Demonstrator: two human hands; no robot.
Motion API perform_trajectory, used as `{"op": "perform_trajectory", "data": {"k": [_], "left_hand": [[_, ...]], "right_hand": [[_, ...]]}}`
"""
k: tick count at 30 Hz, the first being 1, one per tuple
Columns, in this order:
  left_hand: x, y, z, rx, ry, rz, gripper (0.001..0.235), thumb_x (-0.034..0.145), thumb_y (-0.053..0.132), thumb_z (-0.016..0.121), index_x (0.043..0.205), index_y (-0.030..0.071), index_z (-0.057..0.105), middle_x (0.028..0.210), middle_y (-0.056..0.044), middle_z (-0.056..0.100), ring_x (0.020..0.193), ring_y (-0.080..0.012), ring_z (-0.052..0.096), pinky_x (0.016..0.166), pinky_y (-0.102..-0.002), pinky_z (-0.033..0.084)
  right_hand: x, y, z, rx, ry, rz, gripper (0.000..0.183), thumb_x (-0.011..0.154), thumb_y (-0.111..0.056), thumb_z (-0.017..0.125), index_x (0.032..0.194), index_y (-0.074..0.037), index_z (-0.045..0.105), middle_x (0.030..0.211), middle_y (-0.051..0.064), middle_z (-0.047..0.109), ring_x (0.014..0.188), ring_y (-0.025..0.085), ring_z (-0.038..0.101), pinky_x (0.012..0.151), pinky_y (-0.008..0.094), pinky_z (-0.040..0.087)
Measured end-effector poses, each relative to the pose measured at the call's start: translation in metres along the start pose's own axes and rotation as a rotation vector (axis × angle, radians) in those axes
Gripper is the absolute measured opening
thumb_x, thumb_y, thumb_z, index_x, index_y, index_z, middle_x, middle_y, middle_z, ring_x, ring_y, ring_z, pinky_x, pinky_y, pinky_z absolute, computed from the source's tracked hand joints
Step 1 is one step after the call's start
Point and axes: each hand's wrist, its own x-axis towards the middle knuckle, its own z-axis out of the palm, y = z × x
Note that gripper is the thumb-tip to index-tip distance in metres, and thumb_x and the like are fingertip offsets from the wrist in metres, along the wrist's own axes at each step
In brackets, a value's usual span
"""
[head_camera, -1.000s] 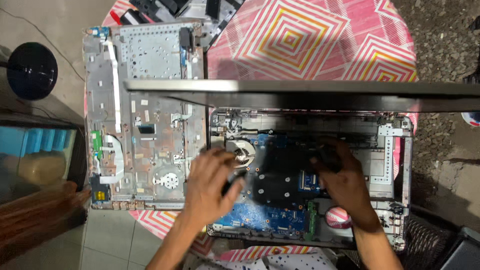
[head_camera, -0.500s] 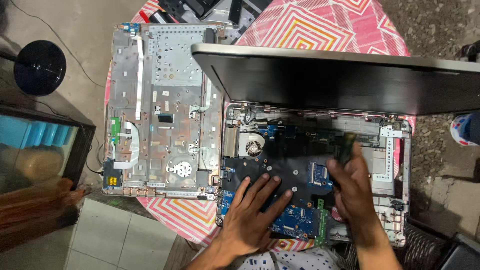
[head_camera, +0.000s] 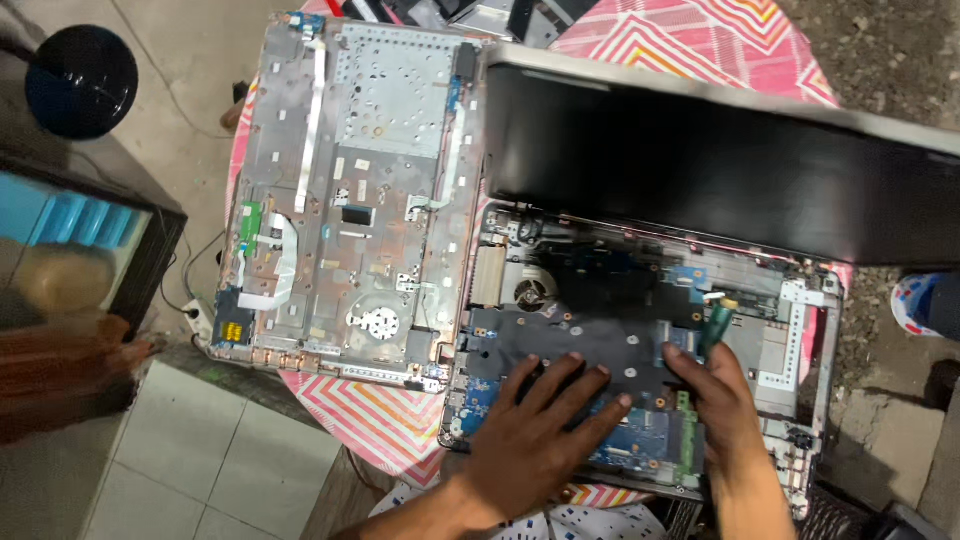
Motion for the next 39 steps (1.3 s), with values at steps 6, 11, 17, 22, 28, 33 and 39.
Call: {"op": "perform_trajectory", "data": {"k": [6,11,17,22,28,33,39], "left_hand": [[-0.019,0.017,0.013,-0.35,0.125,0.283,0.031,0.115,0.021,0.038,0.118,0.005,0.065,0.129,-0.01,0.064,0.119,-0.0291,0.065,0.086,-0.039,0.044],[-0.027,0.026,-0.07,-0.205,0.168,0.029,0.015,0.1,0.014,0.06,0.103,0.017,0.074,0.101,0.004,0.071,0.088,-0.0084,0.064,0.072,-0.027,0.034],[-0.048,-0.084,-0.022,0.153,0.42,0.005,0.041,0.078,0.04,0.077,0.109,0.02,0.059,0.127,-0.007,0.066,0.121,-0.0265,0.06,0.104,-0.047,0.039],[0.0,-0.112,-0.025,-0.137,0.451,0.009,0.071,0.076,0.026,0.076,0.14,0.024,0.046,0.145,-0.015,0.054,0.134,-0.041,0.05,0.111,-0.058,0.042],[0.029,-0.112,-0.041,-0.458,0.541,0.12,0.037,0.097,0.033,0.057,0.095,-0.002,0.069,0.106,-0.018,0.073,0.103,-0.0417,0.071,0.092,-0.054,0.058],[0.033,-0.121,-0.032,-0.549,0.578,0.067,0.023,0.087,-0.003,0.07,0.108,-0.001,0.062,0.104,-0.02,0.07,0.101,-0.0398,0.068,0.096,-0.057,0.054],[0.044,-0.11,-0.054,-0.384,0.517,0.007,0.032,0.081,-0.011,0.063,0.112,-0.003,0.059,0.111,-0.019,0.067,0.108,-0.0327,0.068,0.104,-0.044,0.055]], "right_hand": [[0.008,-0.008,-0.008,0.072,0.032,0.067,0.016,0.094,-0.013,0.062,0.109,-0.007,0.064,0.093,0.013,0.069,0.073,0.029,0.064,0.065,0.039,0.05],[0.091,0.039,-0.07,-0.119,-0.002,-0.114,0.033,0.088,-0.006,0.061,0.12,-0.006,0.068,0.119,0.01,0.066,0.106,0.024,0.062,0.096,0.033,0.046],[0.108,0.048,-0.081,-0.232,-0.129,-0.336,0.037,0.084,-0.008,0.069,0.121,-0.004,0.065,0.124,0.014,0.064,0.118,0.029,0.063,0.109,0.041,0.047],[0.02,-0.032,0.005,0.276,0.115,0.216,0.035,0.085,-0.028,0.072,0.111,-0.004,0.071,0.094,0.012,0.07,0.076,0.028,0.068,0.082,0.045,0.056],[0.0,-0.057,0.029,0.51,0.03,0.148,0.053,0.087,-0.05,0.07,0.112,-0.003,0.069,0.101,0.017,0.073,0.074,0.027,0.073,0.065,0.036,0.06],[0.018,-0.02,-0.01,0.469,0.053,-0.032,0.039,0.093,-0.05,0.064,0.104,-0.013,0.066,0.083,0.005,0.066,0.043,0.011,0.058,0.029,0.015,0.036],[0.014,-0.03,-0.029,-0.373,-0.088,-1.387,0.052,0.085,-0.028,0.073,0.127,-0.005,0.052,0.129,0.015,0.054,0.125,0.028,0.056,0.118,0.043,0.051]]}}
